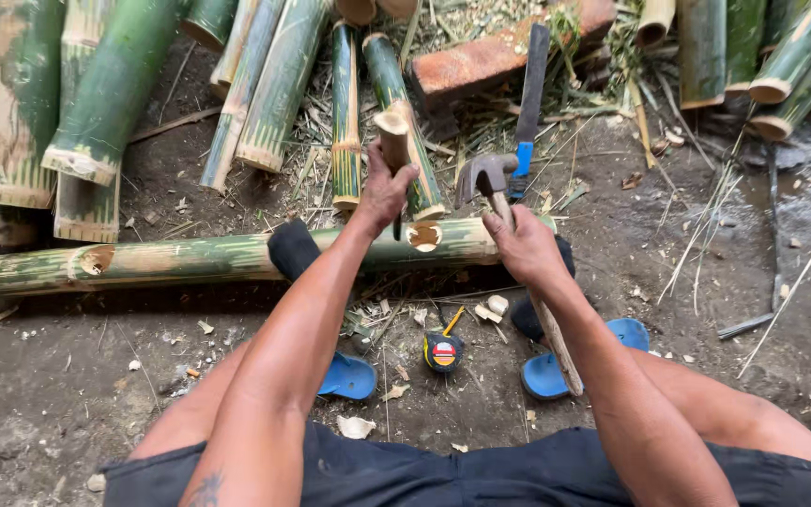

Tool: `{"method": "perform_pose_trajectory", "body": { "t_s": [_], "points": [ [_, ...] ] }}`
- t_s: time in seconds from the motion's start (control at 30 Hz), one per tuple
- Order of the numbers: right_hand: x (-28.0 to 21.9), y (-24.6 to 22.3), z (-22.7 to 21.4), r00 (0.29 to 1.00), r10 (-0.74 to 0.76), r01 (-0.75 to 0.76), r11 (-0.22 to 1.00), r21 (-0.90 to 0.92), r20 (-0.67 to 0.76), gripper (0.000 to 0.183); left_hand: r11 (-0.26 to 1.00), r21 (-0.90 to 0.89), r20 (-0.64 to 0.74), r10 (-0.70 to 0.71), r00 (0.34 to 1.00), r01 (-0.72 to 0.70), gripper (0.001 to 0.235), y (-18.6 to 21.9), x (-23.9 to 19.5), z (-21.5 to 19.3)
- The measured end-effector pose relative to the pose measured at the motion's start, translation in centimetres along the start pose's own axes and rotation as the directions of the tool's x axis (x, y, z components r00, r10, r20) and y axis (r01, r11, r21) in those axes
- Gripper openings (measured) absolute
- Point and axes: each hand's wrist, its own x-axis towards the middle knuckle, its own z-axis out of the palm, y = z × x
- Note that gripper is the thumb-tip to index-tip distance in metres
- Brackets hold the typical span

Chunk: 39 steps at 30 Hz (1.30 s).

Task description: The person sits on the ground and uses a hammer and chisel to carve a hole into a bamboo stalk. They repeatedly strike the chisel to remove material and occasionally test the fit of a smaller bamboo piece into the carved opening.

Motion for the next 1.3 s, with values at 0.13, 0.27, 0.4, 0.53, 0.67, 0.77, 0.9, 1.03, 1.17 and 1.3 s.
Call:
{"method": "perform_pose_trajectory", "body": {
  "t_s": [0.13,0.27,0.4,0.53,0.67,0.77,0.9,1.03,1.17,1.3],
  "points": [
    [-0.3,-1.1,-1.0,0.999,0.005,-0.005,1.000,0.001,0.034,0.047,0.993,0.121,-0.036,-0.012,0.999,0.017,0.072,-0.9,0.2,1.2],
    [0.0,-1.0,-0.8,0.999,-0.035,0.035,0.999,-0.026,0.018,0.047,0.992,0.095,-0.159,-0.062,0.985,0.078,0.081,-2.5,-0.6,2.1],
    [2.1,0.9,2.0,0.998,-0.012,0.009,0.999,0.051,0.064,0.047,0.997,-0.031,-0.028,-0.070,0.997,0.069,0.076,-3.8,0.5,2.6],
    [1.2,3.6,4.2,0.997,0.003,-0.007,0.999,0.042,0.078,0.046,0.999,-0.044,-0.025,0.006,1.000,-0.007,0.077,-5.7,-2.7,3.9],
    [0.6,3.5,4.1,0.996,-0.026,0.026,1.000,-0.001,0.085,0.044,0.993,-0.114,-0.041,-0.029,0.999,0.024,0.076,-5.6,-3.9,3.7],
    [-0.1,1.8,2.7,0.992,0.033,-0.028,0.999,-0.042,0.118,0.040,0.999,-0.027,-0.023,-0.026,0.999,0.026,0.072,-5.1,-4.3,3.7],
    [-0.5,-1.7,0.2,0.986,-0.146,0.152,0.986,-0.067,0.083,0.032,0.999,0.021,-0.018,0.035,0.999,-0.035,0.063,-4.7,-4.5,3.8],
    [-0.3,-4.5,-0.1,0.966,-0.242,0.251,0.963,-0.101,0.093,0.029,0.997,0.017,-0.068,0.075,0.995,-0.074,0.053,-6.1,-5.4,4.0],
    [0.5,-6.1,1.5,0.948,-0.183,0.242,0.945,-0.218,0.260,0.034,0.989,-0.150,-0.047,0.005,0.999,-0.012,0.051,-7.1,-6.8,4.2],
    [1.1,-6.1,2.4,0.924,-0.221,0.317,0.898,-0.304,0.311,0.038,0.981,-0.143,-0.076,0.124,0.989,-0.134,0.044,-7.8,-7.0,4.3]
  ]
}}
